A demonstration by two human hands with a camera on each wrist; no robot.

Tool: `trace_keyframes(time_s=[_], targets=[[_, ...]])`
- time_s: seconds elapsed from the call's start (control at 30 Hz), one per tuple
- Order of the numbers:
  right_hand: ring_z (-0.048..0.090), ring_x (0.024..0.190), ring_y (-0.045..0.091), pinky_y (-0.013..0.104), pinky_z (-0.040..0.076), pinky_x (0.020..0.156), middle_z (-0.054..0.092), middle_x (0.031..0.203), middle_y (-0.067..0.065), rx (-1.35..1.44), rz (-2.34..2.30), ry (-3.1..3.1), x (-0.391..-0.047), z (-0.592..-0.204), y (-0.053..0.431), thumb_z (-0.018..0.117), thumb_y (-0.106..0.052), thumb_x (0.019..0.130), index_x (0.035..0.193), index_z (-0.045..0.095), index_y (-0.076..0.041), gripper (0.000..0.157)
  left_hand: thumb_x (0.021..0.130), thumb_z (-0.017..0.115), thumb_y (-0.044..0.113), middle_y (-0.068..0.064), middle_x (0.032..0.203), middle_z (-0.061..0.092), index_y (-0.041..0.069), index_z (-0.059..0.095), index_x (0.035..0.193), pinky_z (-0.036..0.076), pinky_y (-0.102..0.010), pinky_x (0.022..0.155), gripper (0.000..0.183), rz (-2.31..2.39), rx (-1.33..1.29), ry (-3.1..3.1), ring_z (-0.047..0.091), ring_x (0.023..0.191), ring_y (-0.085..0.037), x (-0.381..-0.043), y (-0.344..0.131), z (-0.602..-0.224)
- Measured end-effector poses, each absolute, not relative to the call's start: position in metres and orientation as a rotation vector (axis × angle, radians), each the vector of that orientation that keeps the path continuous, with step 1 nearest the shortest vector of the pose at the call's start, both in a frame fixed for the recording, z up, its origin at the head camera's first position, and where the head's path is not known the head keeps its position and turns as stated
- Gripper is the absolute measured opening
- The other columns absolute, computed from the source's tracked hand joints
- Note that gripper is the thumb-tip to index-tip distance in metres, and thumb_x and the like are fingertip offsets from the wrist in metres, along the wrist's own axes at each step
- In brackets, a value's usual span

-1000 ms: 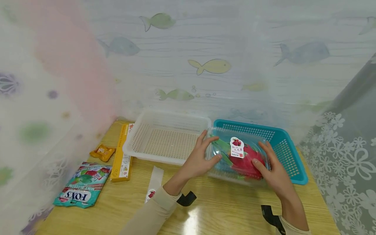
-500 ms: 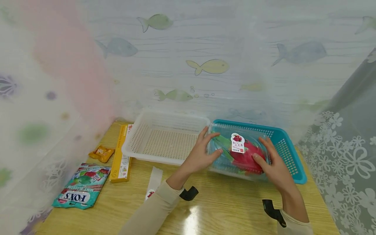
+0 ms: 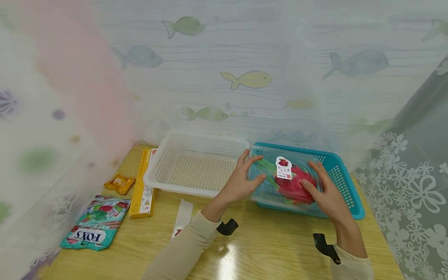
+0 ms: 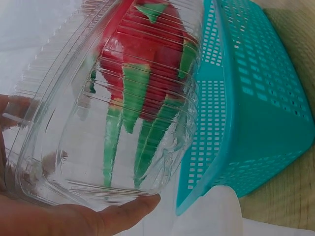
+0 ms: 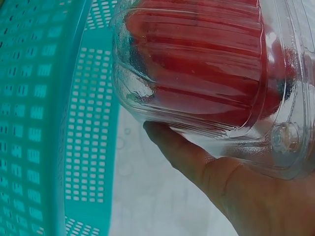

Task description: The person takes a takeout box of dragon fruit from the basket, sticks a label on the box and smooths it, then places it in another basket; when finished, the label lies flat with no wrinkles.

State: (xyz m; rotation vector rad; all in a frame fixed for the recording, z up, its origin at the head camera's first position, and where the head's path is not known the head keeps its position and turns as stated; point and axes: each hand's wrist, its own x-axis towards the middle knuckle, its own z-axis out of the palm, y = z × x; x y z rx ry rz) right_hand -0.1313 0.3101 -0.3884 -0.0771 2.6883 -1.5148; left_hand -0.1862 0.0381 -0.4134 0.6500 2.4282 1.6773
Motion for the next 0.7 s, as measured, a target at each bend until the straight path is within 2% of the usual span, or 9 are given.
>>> trace_keyframes(time_s=[0.27, 0.7], targets=[[-0.017, 0.158, 0.038, 0.079, 0.012, 0.115, -0.014, 0.173, 0.001, -0.074, -1.505, 2.707, -0.138, -0.389, 0.317, 0.054, -0.037, 0.106, 0.166, 0.012, -0.023, 0.074, 0.100, 0.061, 0.033, -0.004, 0.174, 0.001, 0.022, 0.045, 0.154, 0.034, -0.069, 0.114, 0.057, 1.661, 0.645, 2.441, 0.017, 0.158, -0.040, -0.194, 0.045, -0.414], [-0.010, 0.157, 0.046, 0.078, 0.022, 0.113, -0.014, 0.173, 0.007, -0.058, -1.467, 2.719, -0.149, -0.390, 0.327, 0.052, -0.040, 0.107, 0.166, 0.012, -0.021, 0.074, 0.101, 0.060, 0.033, -0.008, 0.173, 0.003, 0.022, 0.046, 0.153, 0.035, -0.069, 0.113, 0.055, 1.665, 0.649, 2.433, 0.020, 0.156, -0.042, -0.206, 0.057, -0.417]])
